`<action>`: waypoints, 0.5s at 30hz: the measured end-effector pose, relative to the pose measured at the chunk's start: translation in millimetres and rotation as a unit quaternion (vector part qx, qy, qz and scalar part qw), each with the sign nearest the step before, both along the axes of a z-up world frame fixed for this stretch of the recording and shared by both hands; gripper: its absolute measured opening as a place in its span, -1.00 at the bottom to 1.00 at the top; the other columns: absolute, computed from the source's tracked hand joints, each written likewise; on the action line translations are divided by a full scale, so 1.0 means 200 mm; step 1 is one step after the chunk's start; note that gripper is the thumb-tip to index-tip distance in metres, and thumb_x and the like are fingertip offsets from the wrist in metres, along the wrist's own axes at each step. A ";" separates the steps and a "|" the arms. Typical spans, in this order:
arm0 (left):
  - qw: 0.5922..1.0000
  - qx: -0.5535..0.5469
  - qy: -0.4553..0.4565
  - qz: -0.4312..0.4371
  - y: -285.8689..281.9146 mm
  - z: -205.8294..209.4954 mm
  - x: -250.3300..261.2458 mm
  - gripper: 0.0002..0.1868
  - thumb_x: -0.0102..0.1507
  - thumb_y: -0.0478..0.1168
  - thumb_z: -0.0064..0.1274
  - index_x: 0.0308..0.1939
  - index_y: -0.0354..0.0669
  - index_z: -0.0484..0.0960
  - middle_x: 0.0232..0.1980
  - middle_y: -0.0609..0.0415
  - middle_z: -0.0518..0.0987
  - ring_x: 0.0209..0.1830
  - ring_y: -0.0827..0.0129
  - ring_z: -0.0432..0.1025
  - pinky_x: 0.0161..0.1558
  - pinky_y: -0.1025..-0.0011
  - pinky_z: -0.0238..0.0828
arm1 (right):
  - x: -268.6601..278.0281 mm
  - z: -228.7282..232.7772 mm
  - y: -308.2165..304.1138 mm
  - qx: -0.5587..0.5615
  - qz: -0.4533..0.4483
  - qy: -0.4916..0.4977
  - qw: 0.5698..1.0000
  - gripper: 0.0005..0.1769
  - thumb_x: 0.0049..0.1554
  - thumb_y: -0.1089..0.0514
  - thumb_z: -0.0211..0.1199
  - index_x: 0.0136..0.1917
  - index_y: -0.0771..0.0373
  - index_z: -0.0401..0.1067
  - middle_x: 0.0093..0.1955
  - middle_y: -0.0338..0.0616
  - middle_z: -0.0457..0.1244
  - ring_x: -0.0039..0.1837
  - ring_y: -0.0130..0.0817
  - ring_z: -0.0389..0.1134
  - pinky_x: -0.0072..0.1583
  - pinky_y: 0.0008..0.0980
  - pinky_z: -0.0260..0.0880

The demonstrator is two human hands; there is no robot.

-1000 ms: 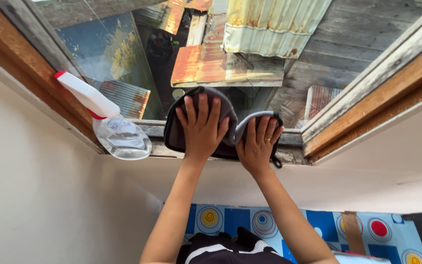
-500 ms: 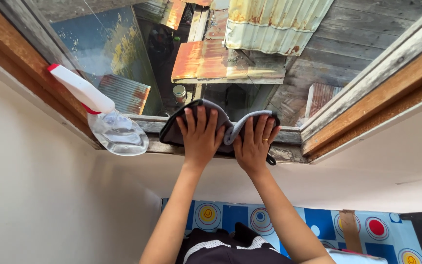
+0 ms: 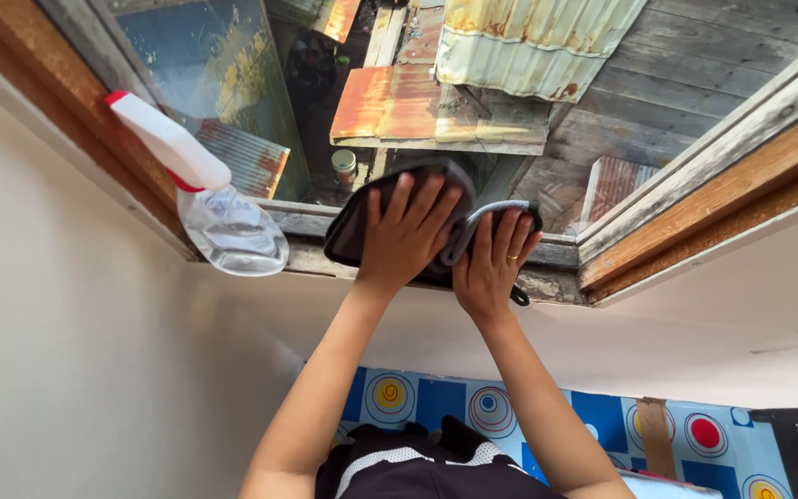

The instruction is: The person wipes a window pane with a gray cloth using both hands. They repeatedly rub the same area of the glass in circular and back-and-forth motions. A spray bottle sits on the windowsill but is not used during the clip.

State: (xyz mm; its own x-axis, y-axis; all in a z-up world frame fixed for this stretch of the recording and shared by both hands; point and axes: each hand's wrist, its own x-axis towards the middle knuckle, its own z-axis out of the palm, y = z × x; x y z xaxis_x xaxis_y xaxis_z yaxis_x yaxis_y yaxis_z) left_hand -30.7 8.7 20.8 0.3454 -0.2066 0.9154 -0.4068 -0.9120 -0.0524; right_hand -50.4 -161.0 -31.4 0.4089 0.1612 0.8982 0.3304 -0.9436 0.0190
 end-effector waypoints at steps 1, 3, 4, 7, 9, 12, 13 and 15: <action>1.000 0.000 -0.001 0.001 0.05 -0.07 0.00 -0.45 0.41 0.13 -0.31 0.49 0.39 0.38 0.60 0.22 0.22 0.62 -0.03 0.01 0.49 -0.28 -0.33 | 0.00 0.01 0.01 0.000 0.001 -0.001 1.000 -0.30 0.28 -0.06 0.00 0.55 0.40 0.22 0.64 0.43 -0.15 0.66 0.37 -0.31 0.51 0.42 -0.43; 0.999 0.019 0.003 0.039 0.15 -0.20 0.01 -0.45 0.35 0.19 -0.20 0.44 0.42 0.43 0.57 0.23 0.27 0.59 -0.02 0.06 0.48 -0.24 -0.23 | -0.01 0.02 0.01 0.015 0.001 0.005 1.000 -0.25 0.28 -0.13 0.01 0.56 0.41 0.18 0.65 0.43 -0.17 0.66 0.35 -0.34 0.52 0.40 -0.45; 0.999 0.020 0.002 0.037 0.18 -0.17 0.03 -0.45 0.35 0.19 -0.20 0.44 0.42 0.43 0.57 0.23 0.27 0.59 -0.02 0.06 0.48 -0.24 -0.23 | 0.00 0.02 0.02 0.016 -0.001 0.004 1.000 -0.25 0.28 -0.13 0.01 0.56 0.41 0.18 0.65 0.43 -0.17 0.66 0.35 -0.34 0.52 0.40 -0.45; 0.997 0.005 0.005 0.071 0.20 -0.03 0.06 -0.42 0.35 0.21 -0.11 0.45 0.33 0.45 0.60 0.10 0.22 0.57 -0.18 0.03 0.43 -0.33 -0.21 | 0.00 0.03 0.01 0.045 -0.022 -0.006 0.999 -0.23 0.29 -0.14 0.01 0.57 0.44 0.16 0.65 0.45 -0.19 0.66 0.36 -0.33 0.53 0.36 -0.43; 0.996 -0.053 -0.003 0.076 0.17 0.14 0.06 -0.36 0.39 0.21 -0.16 0.50 0.10 0.39 0.61 -0.14 0.13 0.59 -0.35 -0.08 0.42 -0.42 -0.30 | 0.00 0.02 0.01 0.043 -0.027 0.003 0.999 -0.22 0.33 -0.16 -0.04 0.57 0.47 0.13 0.65 0.47 -0.22 0.66 0.37 -0.36 0.53 0.37 -0.45; 0.995 -0.060 0.009 0.084 0.01 0.25 0.06 -0.27 0.35 0.19 -0.14 0.57 0.10 0.23 0.65 -0.16 0.01 0.60 -0.43 -0.17 0.42 -0.46 -0.32 | -0.01 0.03 0.01 0.043 -0.019 0.014 0.999 -0.23 0.34 -0.14 -0.06 0.59 0.49 0.09 0.65 0.49 -0.26 0.65 0.41 -0.40 0.52 0.39 -0.46; 0.994 -0.061 0.010 0.086 -0.01 0.23 0.05 -0.27 0.35 0.19 -0.14 0.57 0.10 0.23 0.65 -0.16 0.01 0.60 -0.43 -0.17 0.42 -0.46 -0.32 | 0.00 0.02 0.01 0.042 -0.017 0.015 0.999 -0.23 0.34 -0.14 -0.06 0.59 0.49 0.09 0.65 0.49 -0.26 0.65 0.41 -0.40 0.52 0.39 -0.46; 0.999 -0.010 -0.005 0.037 -0.07 0.18 0.02 -0.40 0.39 0.13 -0.21 0.53 0.24 0.32 0.62 0.03 0.15 0.61 -0.25 -0.07 0.44 -0.41 -0.33 | 0.01 0.00 0.00 0.038 -0.026 0.003 0.999 -0.24 0.34 -0.12 -0.04 0.58 0.48 0.11 0.65 0.48 -0.25 0.65 0.41 -0.40 0.52 0.38 -0.47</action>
